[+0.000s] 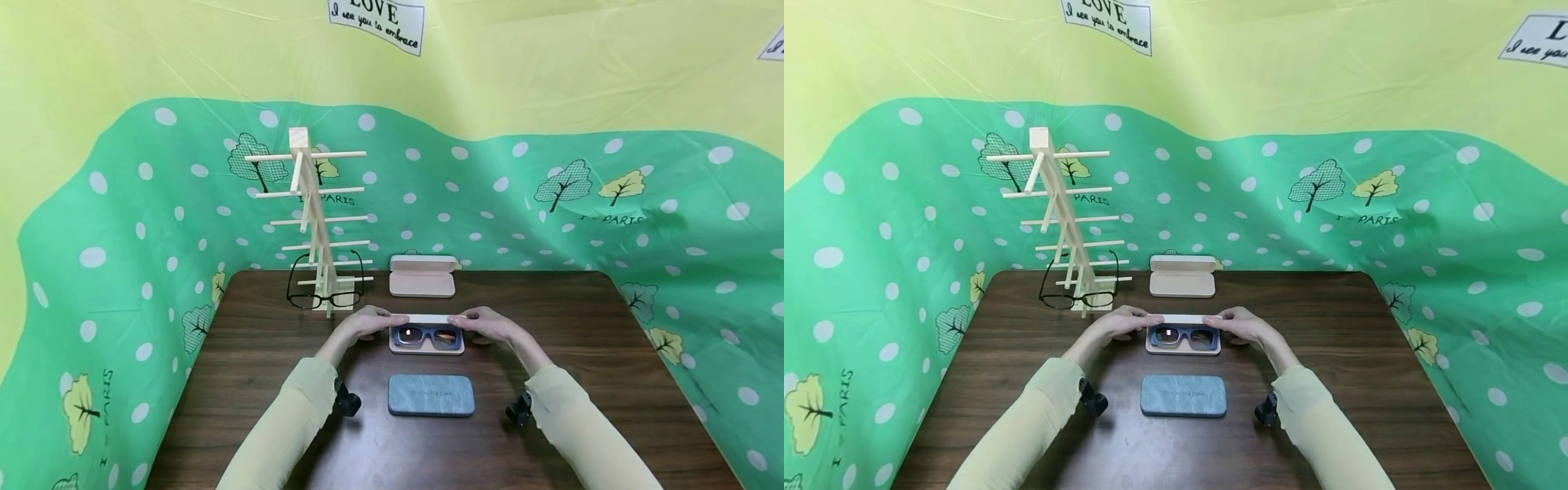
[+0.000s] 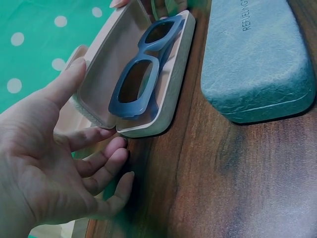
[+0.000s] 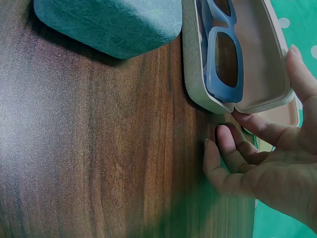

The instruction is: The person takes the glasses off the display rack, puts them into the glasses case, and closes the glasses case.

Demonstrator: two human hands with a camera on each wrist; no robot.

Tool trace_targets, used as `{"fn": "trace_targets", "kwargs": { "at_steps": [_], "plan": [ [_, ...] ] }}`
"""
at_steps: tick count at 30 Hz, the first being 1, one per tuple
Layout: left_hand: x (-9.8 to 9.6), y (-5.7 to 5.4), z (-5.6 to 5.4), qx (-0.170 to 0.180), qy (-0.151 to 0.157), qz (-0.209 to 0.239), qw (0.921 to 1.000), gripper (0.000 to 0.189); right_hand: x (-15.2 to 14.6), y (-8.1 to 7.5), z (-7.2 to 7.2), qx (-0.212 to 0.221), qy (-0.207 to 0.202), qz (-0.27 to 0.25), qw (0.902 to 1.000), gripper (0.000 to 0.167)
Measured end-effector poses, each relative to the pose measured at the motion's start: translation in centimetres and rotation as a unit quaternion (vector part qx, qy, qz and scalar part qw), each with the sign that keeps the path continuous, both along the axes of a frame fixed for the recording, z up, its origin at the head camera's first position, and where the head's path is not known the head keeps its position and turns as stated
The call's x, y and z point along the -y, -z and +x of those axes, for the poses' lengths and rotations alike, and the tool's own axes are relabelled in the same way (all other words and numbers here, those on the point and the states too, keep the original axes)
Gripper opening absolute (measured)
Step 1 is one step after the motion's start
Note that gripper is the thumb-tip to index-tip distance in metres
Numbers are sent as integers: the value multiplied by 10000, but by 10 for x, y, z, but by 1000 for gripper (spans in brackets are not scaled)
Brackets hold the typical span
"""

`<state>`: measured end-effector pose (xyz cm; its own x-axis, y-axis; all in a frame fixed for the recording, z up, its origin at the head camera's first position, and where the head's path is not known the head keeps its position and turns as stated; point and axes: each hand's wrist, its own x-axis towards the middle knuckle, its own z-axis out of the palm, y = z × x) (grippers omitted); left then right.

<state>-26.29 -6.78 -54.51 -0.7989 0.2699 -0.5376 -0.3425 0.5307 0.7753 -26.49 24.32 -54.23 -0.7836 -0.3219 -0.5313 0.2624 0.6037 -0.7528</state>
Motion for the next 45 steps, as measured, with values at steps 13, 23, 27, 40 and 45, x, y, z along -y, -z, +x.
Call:
{"fn": "trace_targets", "kwargs": {
  "at_steps": [13,23,27,40,45],
  "plan": [
    [1,4,6,-411,134,-259,9987,70,0,1,6,-134,59,48,9999,65],
    [-4,9,13,-671,37,-353,9971,80,-5,4,9,-210,39,-6,9998,64],
    [-2,9,14,-749,-14,-343,9966,79,-4,4,9,-298,25,-66,9995,60],
    [1,10,22,-978,-33,-348,9946,64,1,3,20,-426,162,-139,9989,60],
    [-1,8,19,-1062,-89,-332,9937,57,1,2,17,-594,166,-115,9980,59]
  ]
}}
